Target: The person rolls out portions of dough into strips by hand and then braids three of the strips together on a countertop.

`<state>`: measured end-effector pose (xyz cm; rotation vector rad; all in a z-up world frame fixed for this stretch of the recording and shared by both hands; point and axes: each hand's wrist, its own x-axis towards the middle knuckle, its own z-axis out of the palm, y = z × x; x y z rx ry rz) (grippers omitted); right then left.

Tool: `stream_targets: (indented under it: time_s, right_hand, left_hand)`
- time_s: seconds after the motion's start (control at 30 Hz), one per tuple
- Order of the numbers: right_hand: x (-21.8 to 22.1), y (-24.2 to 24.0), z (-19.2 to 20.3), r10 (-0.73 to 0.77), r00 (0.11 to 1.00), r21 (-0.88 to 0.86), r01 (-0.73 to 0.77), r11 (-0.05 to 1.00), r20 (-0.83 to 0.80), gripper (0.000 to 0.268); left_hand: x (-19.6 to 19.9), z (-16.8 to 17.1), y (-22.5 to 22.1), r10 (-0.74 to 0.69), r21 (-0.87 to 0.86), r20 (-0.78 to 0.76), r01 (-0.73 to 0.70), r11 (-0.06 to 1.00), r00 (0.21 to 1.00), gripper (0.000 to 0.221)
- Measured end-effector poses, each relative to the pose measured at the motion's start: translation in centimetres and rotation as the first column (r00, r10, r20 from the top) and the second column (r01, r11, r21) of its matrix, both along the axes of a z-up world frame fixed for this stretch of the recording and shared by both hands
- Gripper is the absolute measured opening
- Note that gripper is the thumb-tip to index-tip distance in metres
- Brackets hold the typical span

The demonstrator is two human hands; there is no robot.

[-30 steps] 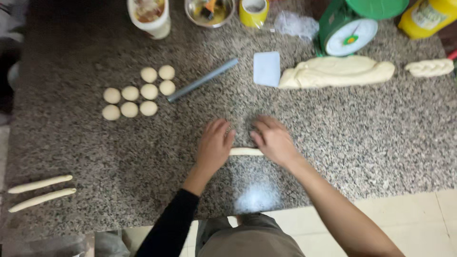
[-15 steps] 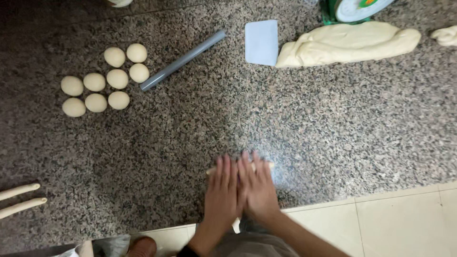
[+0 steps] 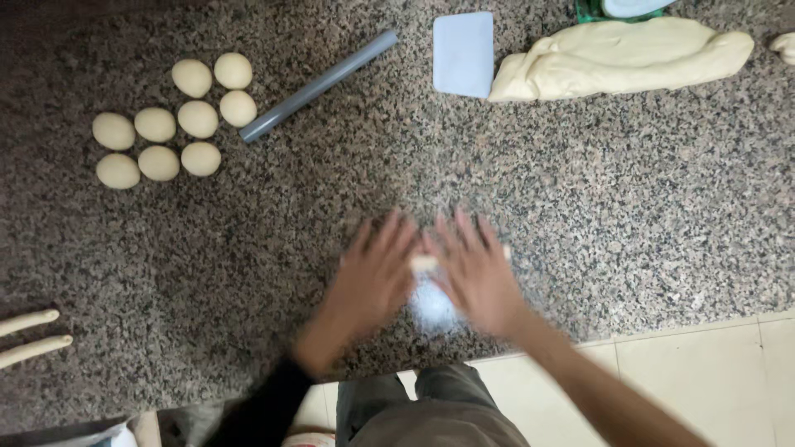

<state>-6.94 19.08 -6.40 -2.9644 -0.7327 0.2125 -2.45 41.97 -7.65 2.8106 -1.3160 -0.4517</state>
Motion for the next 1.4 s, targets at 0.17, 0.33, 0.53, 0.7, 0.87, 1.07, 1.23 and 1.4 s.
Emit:
stream_targets:
  time_s: [0.17,0.33,0.53,0.7,0.87,1.07,1.23,1.4]
  right_hand:
    - [-6.4,2.2,0.7,-0.208,0.976,0.141,0.198,0.970,0.058,0.062]
    - [7.0,1.2,-0.5,-0.478,0.878,-0.072,0.478,0.875,0.018,0.072]
    - [11.7,-1.1,0.9,-0.216,0.976,-0.049,0.216,0.975,0.006,0.070]
    - [-3.2,-0.4,0.9,-0.123,0.991,0.174,0.112,0.978,0.058,0.058]
    - [-5.3,0.8,0.3,-0.236,0.966,0.100,0.226,0.969,0.107,0.060]
    - [10.2,-1.8,0.2,-0.450,0.891,-0.077,0.446,0.892,-0.060,0.070]
    - [7.7,-1.8,-0.4,-0.178,0.984,0.052,0.177,0.983,0.011,0.066]
    - [-5.5,1.0,0.4,-0.147,0.984,0.284,0.113,0.952,0.102,0.065]
  left_hand:
    - [-8.5,1.1,0.0,0.310,-0.276,-0.021,-0.304,0.912,0.950,0.061]
    - [5.1,0.2,-1.8,0.563,-0.050,0.072,-0.561,0.827,0.823,0.075]
    - [12.2,0.3,-1.3,0.278,-0.012,0.072,-0.278,0.961,0.958,0.072]
    - [-3.3,0.2,1.9,0.101,-0.098,0.048,-0.096,0.991,0.994,0.065]
    - [-7.7,1.0,0.9,0.364,-0.303,0.045,-0.334,0.892,0.930,0.059]
    - [10.2,2.6,-1.1,0.537,0.015,-0.015,-0.536,0.844,0.844,0.073]
    - [8.3,1.3,-1.2,0.305,-0.037,0.047,-0.304,0.952,0.951,0.068]
    - [-7.8,1.2,1.1,0.232,-0.327,-0.094,-0.250,0.911,0.968,0.063]
